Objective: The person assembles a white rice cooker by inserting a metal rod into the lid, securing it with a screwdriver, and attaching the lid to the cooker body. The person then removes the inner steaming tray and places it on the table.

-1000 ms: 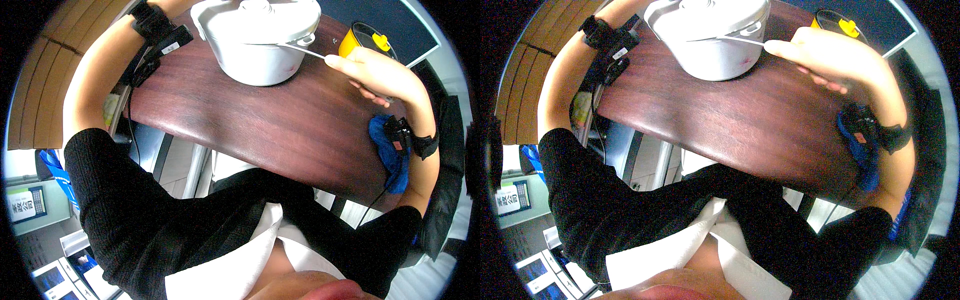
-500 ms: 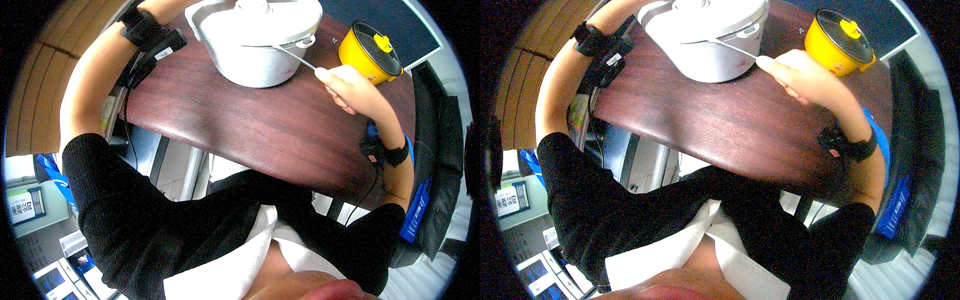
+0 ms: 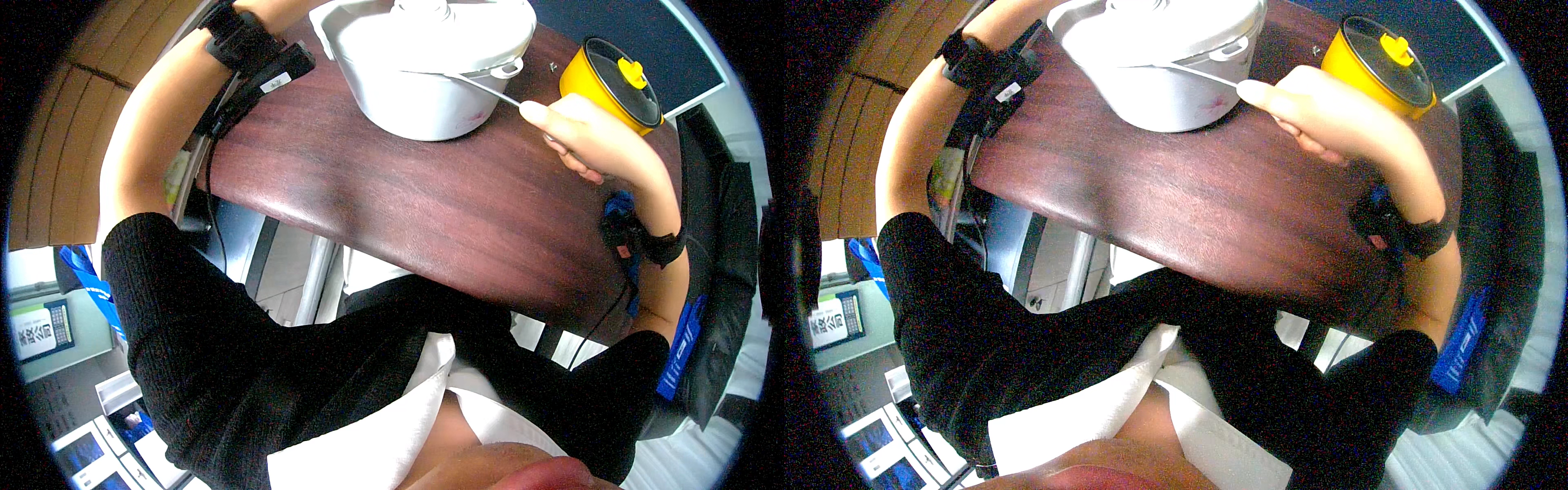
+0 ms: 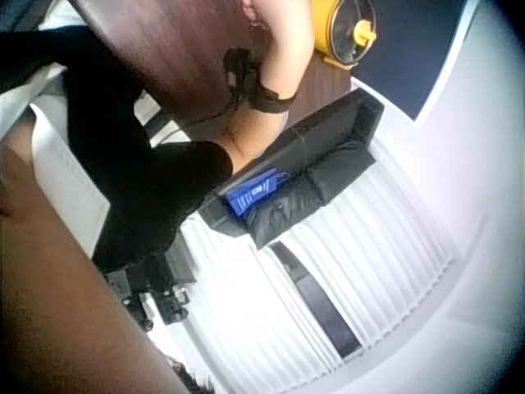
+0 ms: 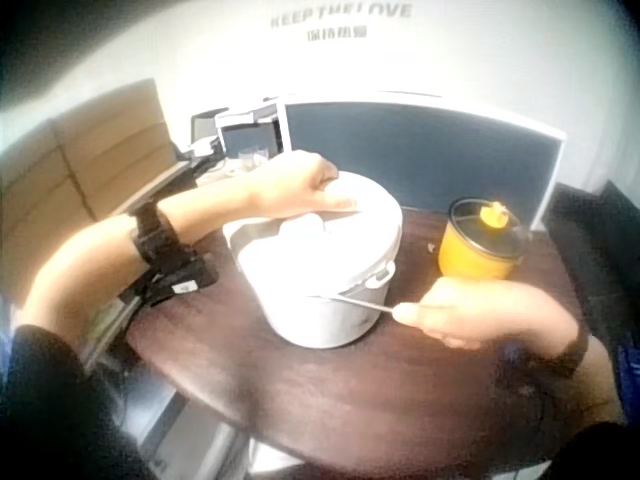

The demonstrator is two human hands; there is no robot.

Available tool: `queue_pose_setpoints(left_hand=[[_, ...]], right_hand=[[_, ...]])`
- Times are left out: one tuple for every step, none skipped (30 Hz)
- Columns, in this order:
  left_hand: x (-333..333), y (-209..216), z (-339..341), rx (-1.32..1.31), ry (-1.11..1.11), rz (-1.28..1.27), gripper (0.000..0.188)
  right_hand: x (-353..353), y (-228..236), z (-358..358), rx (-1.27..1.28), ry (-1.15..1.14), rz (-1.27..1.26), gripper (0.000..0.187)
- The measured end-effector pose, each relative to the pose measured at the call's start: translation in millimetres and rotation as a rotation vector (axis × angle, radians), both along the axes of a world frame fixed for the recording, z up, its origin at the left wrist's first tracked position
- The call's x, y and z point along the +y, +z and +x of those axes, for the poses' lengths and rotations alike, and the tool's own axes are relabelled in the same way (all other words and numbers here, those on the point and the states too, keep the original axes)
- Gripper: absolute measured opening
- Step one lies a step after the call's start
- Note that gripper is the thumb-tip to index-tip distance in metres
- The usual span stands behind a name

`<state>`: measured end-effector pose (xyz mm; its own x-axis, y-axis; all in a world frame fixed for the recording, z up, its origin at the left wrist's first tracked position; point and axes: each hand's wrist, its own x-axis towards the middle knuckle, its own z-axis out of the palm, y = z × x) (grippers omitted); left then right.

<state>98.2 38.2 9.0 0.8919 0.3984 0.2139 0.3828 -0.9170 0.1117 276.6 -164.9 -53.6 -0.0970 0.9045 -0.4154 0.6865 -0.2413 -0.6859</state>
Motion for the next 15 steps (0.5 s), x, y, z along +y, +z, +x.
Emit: queue_pose_setpoints(left_hand=[[0.3,-0.9,0.4,-0.005,-0.003,-0.004,0.055],[0.8,-1.1,-0.4,-0.004,-0.002,0.002,0.055],[1.2,-1.3,-1.3,-0.003,-0.001,0.008,0.056],[1.4,-1.4,-2.1,-0.003,0.0,0.014,0.056],[1.3,-1.6,-1.4,-0.006,-0.005,0.017,0.056],[1.0,-2.0,-0.4,-0.01,-0.01,0.019,0.057],[0.9,-2.1,0.3,-0.014,-0.016,0.021,0.057],[0.9,-1.8,0.3,-0.004,-0.014,0.024,0.057],[1.0,-1.3,0.3,0.005,-0.012,0.027,0.058],[1.1,-0.9,0.5,0.015,-0.01,0.029,0.058],[1.2,-0.7,0.9,0.015,0.001,0.013,0.058],[1.4,-0.7,1.5,0.016,0.013,-0.004,0.058],[1.1,0.1,-0.3,0.014,0.029,-0.02,0.058],[1.2,-0.3,0.8,0.014,0.029,0.0,0.058],[0.7,-0.8,1.1,0.015,0.029,0.02,0.058]], right_hand=[[0.5,4.5,-0.5,-0.042,-0.002,-0.015,0.062],[2.6,10.0,-1.7,-0.083,0.001,-0.028,0.063],[3.7,13.4,-2.6,-0.125,0.004,-0.04,0.063],[3.6,14.2,-2.7,-0.132,0.01,-0.047,0.064],[2.7,15.3,-2.3,-0.141,0.012,-0.053,0.064],[1.9,16.6,-2.2,-0.15,0.014,-0.06,0.064],[0.7,19.6,-4.3,-0.18,-0.004,-0.06,0.064],[-0.6,23.2,-8.1,-0.206,-0.019,-0.06,0.064],[-1.5,26.6,-10.6,-0.232,-0.035,-0.06,0.064],[-2.1,29.5,-11.4,-0.243,-0.044,-0.056,0.064],[-2.6,32.3,-11.9,-0.253,-0.053,-0.053,0.064],[-2.9,34.1,-11.9,-0.264,-0.062,-0.049,0.064],[-1.3,35.5,-10.1,-0.247,-0.032,-0.05,0.064],[-1.8,37.4,-10.8,-0.269,-0.034,-0.056,0.064],[-1.8,39.9,-12.8,-0.292,-0.034,-0.063,0.064]])
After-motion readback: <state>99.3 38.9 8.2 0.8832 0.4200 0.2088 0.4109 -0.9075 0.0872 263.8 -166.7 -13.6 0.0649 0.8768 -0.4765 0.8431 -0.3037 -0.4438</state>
